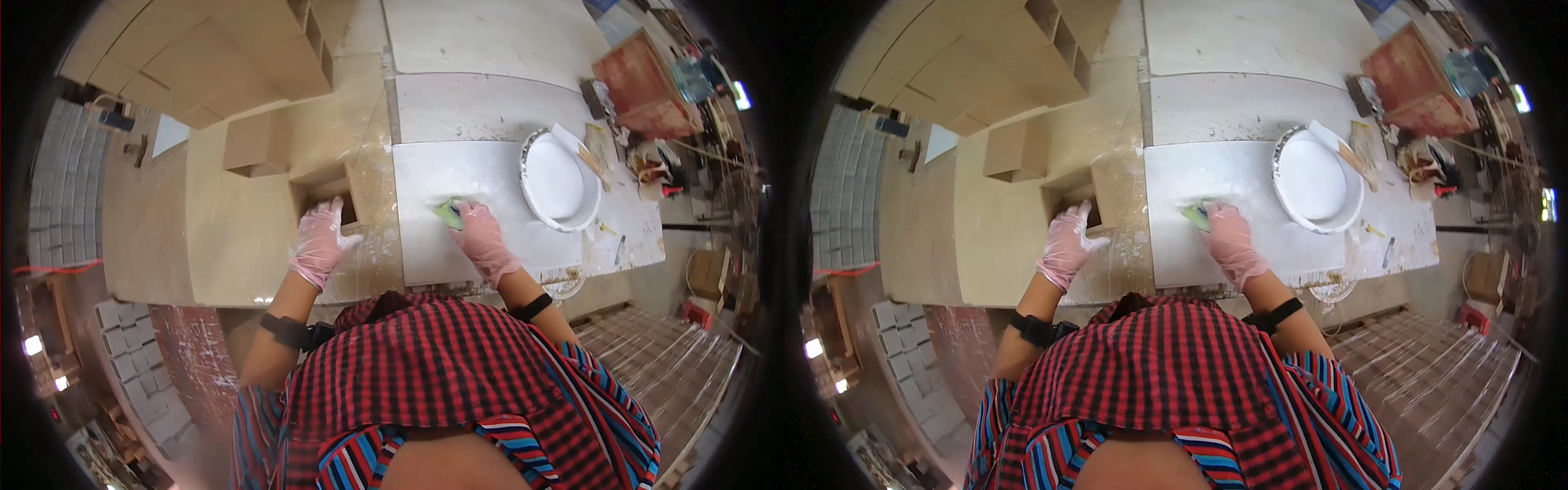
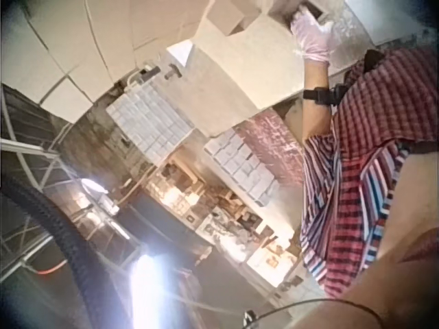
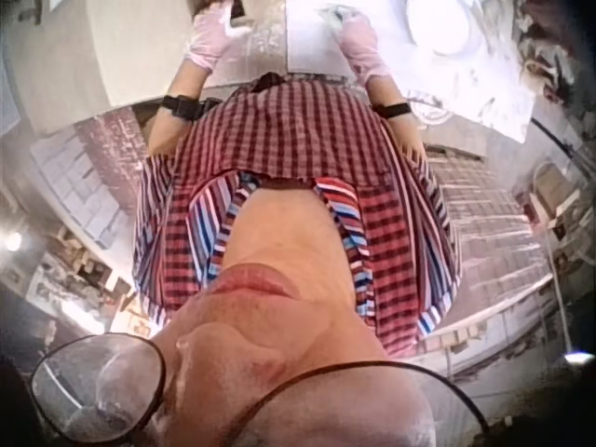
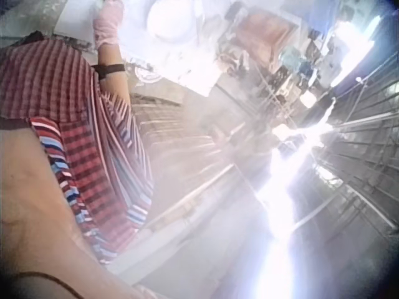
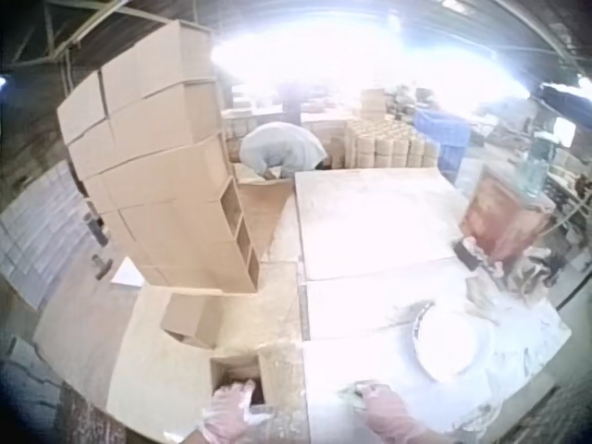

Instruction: The person wipes the sides of a box with a sponge, picks up a sprayer to apply liquid to the sponge, and continues wiping the boxes.

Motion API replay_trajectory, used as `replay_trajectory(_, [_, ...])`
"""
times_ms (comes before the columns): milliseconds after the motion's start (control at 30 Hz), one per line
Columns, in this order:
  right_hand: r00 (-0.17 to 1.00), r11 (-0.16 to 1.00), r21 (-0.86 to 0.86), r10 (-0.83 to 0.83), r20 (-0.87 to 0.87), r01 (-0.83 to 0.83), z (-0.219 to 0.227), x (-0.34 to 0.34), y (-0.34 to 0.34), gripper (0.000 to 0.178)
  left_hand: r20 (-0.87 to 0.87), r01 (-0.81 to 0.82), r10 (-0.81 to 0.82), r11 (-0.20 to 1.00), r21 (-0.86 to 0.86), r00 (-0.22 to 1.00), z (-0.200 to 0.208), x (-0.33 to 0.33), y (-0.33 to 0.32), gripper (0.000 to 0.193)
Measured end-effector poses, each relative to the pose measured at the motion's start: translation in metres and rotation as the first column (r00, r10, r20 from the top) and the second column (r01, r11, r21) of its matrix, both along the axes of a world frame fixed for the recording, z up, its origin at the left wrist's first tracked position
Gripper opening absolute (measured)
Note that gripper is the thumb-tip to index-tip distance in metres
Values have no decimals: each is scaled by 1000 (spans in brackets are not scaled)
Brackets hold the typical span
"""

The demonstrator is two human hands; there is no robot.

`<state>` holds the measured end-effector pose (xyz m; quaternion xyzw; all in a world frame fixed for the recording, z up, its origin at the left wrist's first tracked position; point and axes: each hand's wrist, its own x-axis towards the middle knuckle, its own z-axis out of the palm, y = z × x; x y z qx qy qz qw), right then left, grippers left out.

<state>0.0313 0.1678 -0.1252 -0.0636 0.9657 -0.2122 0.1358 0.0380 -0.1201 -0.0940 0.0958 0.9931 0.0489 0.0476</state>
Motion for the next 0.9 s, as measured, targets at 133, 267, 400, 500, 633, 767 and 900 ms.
replay_trajectory(133, [1000,984,176,-24,18,21,-5,-2,-9,48,113,44,-81,953,301,990,-1,-3,-6,35])
replay_trajectory(267, [988,992,-7,-128,-90,128,-8,0,0,57,397,-358,-86,292,887,914,27,-4,-21,21])
replay_trajectory(400, [801,446,-684,-471,370,578,-5,16,7,60,448,-455,-84,-237,858,890,46,-6,-27,29])
replay_trajectory(500, [726,51,-784,-418,547,619,5,30,2,59,443,-447,-231,-755,479,866,49,-12,-26,47])
replay_trajectory(633, [750,-33,-825,-396,529,565,27,39,-6,59,369,-465,-302,-712,525,879,50,-24,-25,38])
replay_trajectory(767, [721,171,-798,-566,400,578,56,42,-11,59,169,-68,-305,316,946,937,51,-36,-12,21])
replay_trajectory(900, [819,722,-466,-574,9,512,81,44,-20,54,-38,445,-483,771,456,875,29,-42,31,27])
